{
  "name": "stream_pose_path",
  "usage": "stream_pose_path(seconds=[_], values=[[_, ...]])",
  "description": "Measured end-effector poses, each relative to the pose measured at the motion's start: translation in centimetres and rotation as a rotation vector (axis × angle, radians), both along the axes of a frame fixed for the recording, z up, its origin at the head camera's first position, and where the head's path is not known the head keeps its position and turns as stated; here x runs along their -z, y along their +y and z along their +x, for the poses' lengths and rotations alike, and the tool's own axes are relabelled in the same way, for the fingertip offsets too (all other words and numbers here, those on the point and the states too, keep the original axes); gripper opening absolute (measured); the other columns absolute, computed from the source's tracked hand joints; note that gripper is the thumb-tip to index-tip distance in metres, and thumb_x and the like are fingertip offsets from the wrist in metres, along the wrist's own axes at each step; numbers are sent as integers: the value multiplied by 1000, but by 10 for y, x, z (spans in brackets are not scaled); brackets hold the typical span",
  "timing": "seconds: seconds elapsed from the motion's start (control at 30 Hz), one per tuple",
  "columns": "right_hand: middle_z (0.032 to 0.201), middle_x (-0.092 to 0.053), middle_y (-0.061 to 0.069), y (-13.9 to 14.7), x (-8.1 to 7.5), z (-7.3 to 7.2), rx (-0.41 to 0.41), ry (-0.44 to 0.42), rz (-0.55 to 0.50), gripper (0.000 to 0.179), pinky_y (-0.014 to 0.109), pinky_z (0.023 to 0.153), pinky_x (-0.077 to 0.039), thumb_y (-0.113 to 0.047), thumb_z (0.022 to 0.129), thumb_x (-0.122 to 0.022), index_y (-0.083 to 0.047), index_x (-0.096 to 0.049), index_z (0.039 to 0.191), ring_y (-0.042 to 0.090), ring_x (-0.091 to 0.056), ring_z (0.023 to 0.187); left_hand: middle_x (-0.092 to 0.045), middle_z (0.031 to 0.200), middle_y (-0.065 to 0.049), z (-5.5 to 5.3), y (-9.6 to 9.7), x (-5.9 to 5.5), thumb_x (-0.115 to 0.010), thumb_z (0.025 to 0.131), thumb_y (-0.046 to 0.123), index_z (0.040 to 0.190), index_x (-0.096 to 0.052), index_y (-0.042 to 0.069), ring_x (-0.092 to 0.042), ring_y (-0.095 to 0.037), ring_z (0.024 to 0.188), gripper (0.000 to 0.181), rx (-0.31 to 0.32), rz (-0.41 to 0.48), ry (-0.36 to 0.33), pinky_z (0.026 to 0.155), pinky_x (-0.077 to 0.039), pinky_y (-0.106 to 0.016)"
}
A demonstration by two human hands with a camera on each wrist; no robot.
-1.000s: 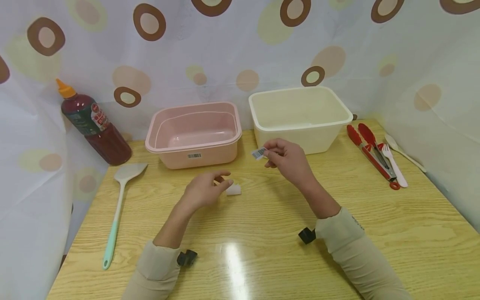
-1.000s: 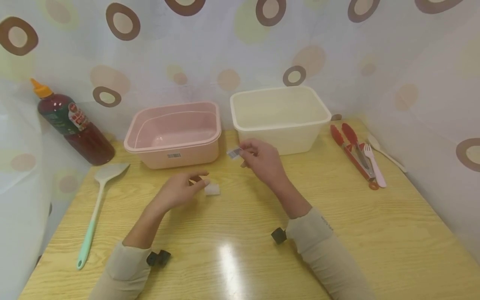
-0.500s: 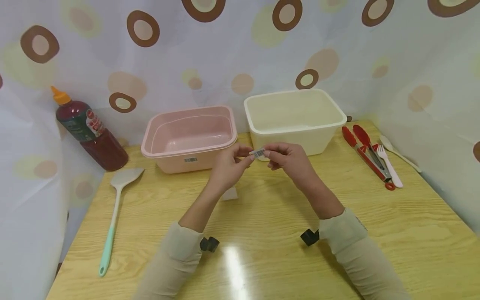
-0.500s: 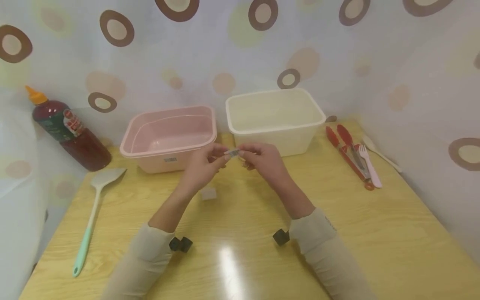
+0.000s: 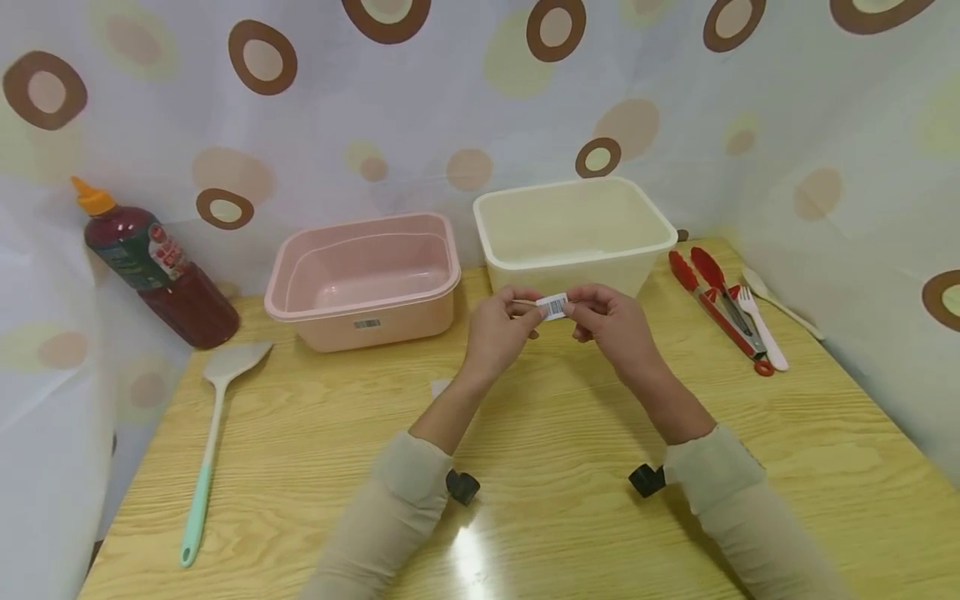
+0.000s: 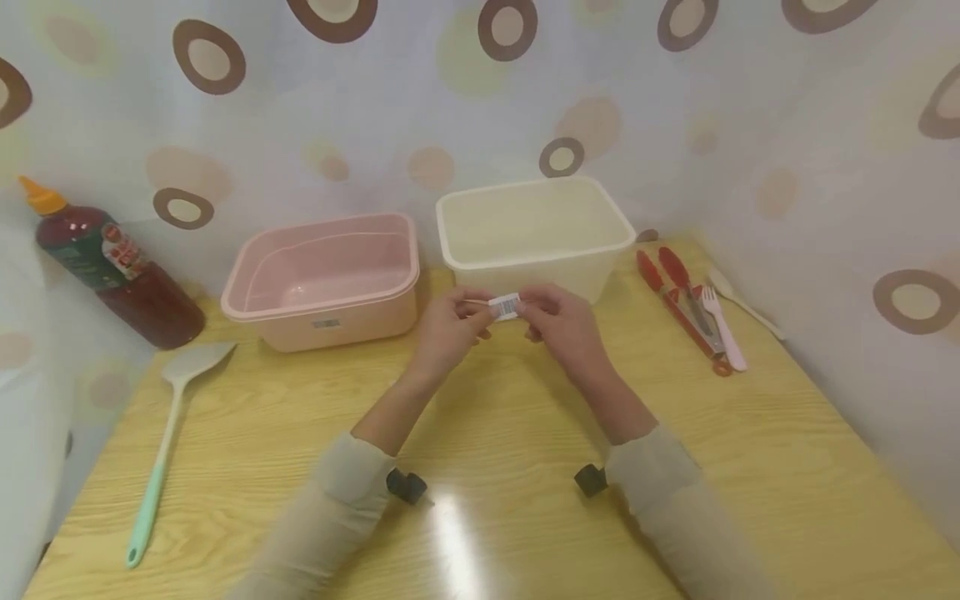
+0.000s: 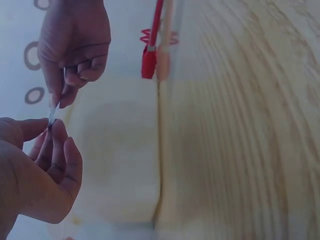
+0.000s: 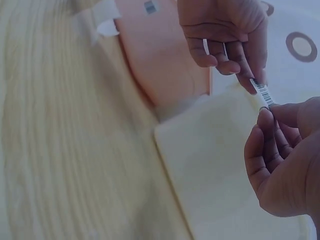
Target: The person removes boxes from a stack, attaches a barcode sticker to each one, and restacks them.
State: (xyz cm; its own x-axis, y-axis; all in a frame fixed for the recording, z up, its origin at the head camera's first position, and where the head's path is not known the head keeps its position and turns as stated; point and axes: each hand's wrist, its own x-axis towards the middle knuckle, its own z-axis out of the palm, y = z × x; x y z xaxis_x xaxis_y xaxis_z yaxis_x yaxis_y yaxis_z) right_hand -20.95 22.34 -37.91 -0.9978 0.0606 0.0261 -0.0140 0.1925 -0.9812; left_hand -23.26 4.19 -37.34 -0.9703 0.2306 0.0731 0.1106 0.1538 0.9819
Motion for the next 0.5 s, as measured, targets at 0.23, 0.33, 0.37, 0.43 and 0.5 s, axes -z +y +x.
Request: stream_pose_path(seconds=[0.23, 0.33, 0.37, 0.43, 0.5], values=[[86, -70, -11, 25, 13, -5, 73, -10, 15, 30, 18, 65, -56, -25, 100, -66, 1, -62, 116, 3, -62, 65, -77, 112, -10, 1, 19, 7, -68, 98, 16, 123, -70, 10, -75, -30, 84, 26, 43, -23, -22, 56, -52, -19], [92, -71, -6, 33, 19, -8, 94, -9, 16, 29, 19, 65, -57, -26, 100, -66, -1, -62, 115, 3, -64, 65, -74, 121, -8, 3, 24, 11, -63, 101, 18, 131, -68, 13, -75, -21, 82, 31, 58, -55, -34, 57, -51, -19], [94, -72, -3, 34, 21, -9, 97, -9, 13, 28, 19, 64, -57, -26, 100, -66, -2, -63, 114, 3, -64, 65, -73, 124, -8, 4, 26, 12, -62, 102, 18, 134, -67, 13, -75, -20, 83, 33, 62, -56, -38, 58, -52, -19], [95, -71, -1, 36, 23, -12, 100, -8, 5, 28, 19, 64, -57, -25, 100, -66, -2, -63, 114, 3, -65, 66, -72, 127, -7, 4, 29, 15, -61, 102, 18, 137, -64, 14, -75, -22, 86, 36, 58, -52, -45, 61, -54, -21], [95, -70, -1, 37, 23, -14, 105, -7, -5, 27, 18, 64, -57, -24, 100, -66, -1, -63, 115, 3, -65, 66, -71, 130, -8, 4, 33, 17, -61, 102, 18, 140, -62, 14, -75, -23, 89, 38, 56, -41, -48, 65, -57, -23]])
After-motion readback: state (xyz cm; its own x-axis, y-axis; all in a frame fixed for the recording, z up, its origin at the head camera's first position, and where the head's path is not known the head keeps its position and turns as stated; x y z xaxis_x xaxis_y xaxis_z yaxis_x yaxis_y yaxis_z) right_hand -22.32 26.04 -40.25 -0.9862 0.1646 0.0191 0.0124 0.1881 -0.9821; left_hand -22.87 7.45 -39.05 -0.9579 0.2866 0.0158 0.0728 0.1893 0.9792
